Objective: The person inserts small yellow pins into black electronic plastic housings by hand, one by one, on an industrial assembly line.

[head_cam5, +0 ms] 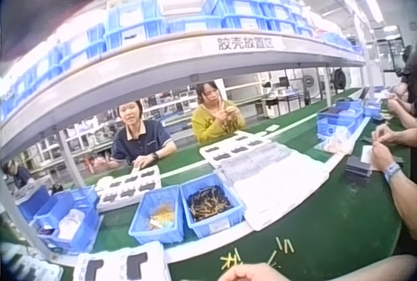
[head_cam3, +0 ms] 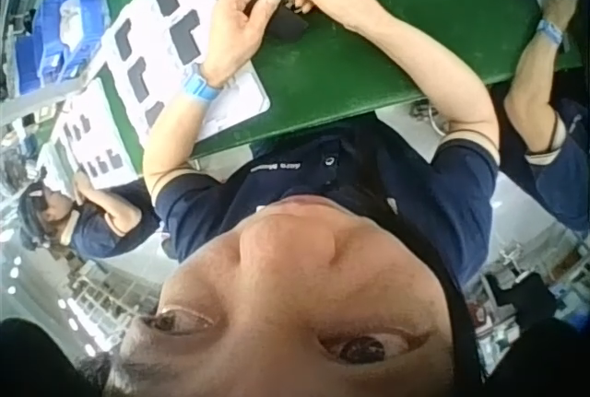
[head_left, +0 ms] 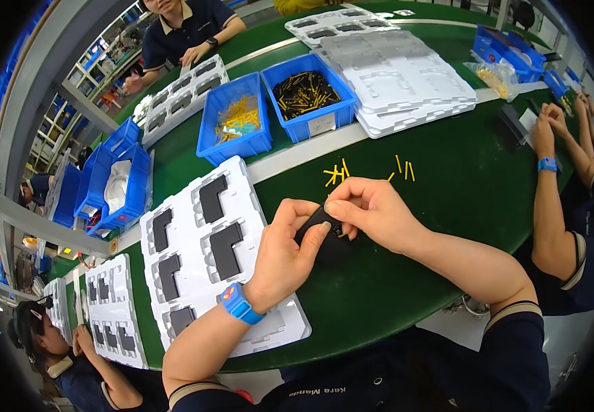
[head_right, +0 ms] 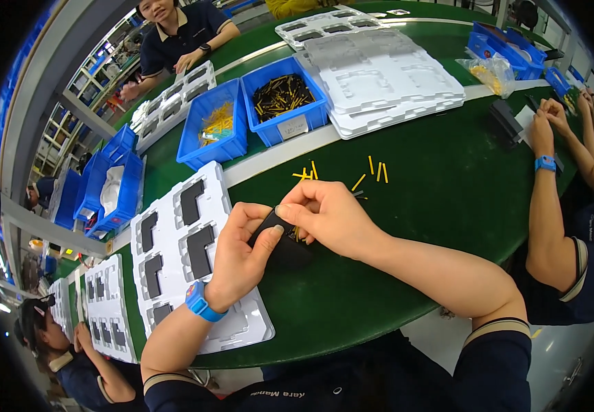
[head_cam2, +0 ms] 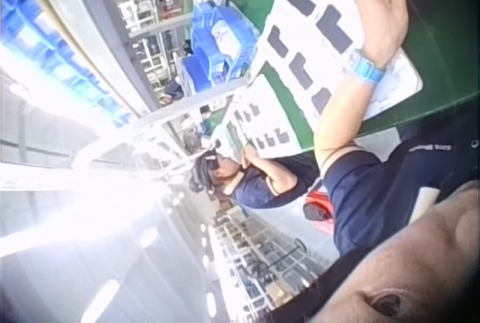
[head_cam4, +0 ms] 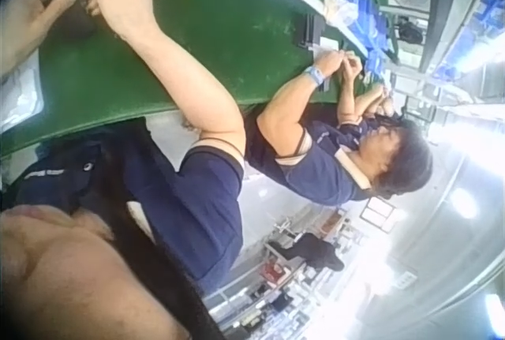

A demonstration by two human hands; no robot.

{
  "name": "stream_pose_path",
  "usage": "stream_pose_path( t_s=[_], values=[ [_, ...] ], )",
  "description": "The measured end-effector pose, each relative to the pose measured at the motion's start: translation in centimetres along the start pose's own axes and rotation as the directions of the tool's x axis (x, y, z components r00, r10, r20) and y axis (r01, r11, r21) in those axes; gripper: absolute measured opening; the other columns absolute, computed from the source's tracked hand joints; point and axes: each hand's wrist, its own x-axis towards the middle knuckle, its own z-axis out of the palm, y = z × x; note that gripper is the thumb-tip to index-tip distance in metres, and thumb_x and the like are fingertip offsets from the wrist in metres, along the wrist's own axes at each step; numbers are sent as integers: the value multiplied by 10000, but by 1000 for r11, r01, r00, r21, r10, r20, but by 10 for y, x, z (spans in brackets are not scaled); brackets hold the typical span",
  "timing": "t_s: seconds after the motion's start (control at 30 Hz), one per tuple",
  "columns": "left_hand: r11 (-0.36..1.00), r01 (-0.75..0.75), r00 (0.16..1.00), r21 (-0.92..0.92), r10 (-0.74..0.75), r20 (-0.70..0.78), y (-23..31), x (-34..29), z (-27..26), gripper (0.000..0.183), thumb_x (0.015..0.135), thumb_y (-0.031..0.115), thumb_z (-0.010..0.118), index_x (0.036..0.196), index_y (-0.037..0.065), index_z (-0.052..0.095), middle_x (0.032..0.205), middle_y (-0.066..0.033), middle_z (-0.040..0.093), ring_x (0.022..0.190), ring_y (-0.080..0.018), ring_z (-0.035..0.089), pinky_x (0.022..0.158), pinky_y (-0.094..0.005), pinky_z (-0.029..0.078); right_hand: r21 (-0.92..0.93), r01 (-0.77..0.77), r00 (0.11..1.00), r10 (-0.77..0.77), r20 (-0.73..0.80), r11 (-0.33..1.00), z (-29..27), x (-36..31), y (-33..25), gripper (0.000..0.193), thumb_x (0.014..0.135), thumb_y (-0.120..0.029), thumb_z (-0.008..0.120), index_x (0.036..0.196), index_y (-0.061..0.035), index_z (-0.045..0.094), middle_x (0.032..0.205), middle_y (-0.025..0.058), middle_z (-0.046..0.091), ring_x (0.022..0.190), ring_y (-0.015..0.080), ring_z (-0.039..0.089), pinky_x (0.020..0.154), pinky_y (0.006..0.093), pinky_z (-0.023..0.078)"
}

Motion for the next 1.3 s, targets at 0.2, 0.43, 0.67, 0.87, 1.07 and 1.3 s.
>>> stream_pose_path(
  t_s=[0.2,0.43,0.67,0.87,1.07,1.3],
  values=[
    [988,136,989,73,-139,44,14,0,-3,309,876,-2,547,1158,-12,419,886,-72,607,809,-82,556,709,-201,431,-50,-34,998,37,54,998,0,1,-2,130,890,-145,589,880,-15,586,736,0,572,605,46,528,535,195,448],
    [996,-42,998,79,38,48,7,-2,-1,279,869,-23,544,1145,-29,500,1096,-129,600,1067,-160,560,901,-254,424,-47,54,997,-51,52,997,1,2,8,128,889,-121,568,830,-7,573,654,-7,541,560,39,496,494,201,391],
    [997,-68,997,44,67,34,4,1,-3,280,882,-14,527,1158,-25,485,1035,-113,614,975,-136,579,852,-243,440,32,-32,993,28,113,999,-5,3,4,128,891,-129,586,931,-9,608,745,6,589,633,54,544,569,204,460],
    [980,80,993,-184,-95,-72,4,7,-9,264,903,1,495,1166,21,476,905,-102,639,809,-88,558,722,-212,443,-4,-87,991,87,100,996,-4,5,2,158,889,-54,566,1029,-7,622,854,40,641,721,76,596,675,214,512],
    [971,121,991,-205,-129,-26,-1,7,-15,267,916,19,488,1181,14,460,988,-115,630,858,-112,583,777,-231,459,-226,167,984,-147,102,960,-7,7,11,145,831,7,590,969,10,634,853,61,645,742,102,593,671,254,489],
    [939,155,986,-307,-165,-7,4,7,-12,254,916,2,477,1168,13,450,944,-122,634,845,-100,574,752,-226,461,-341,305,952,-270,146,889,-8,8,10,125,808,21,618,924,-13,650,855,44,586,748,102,585,637,231,469]
  ],
)
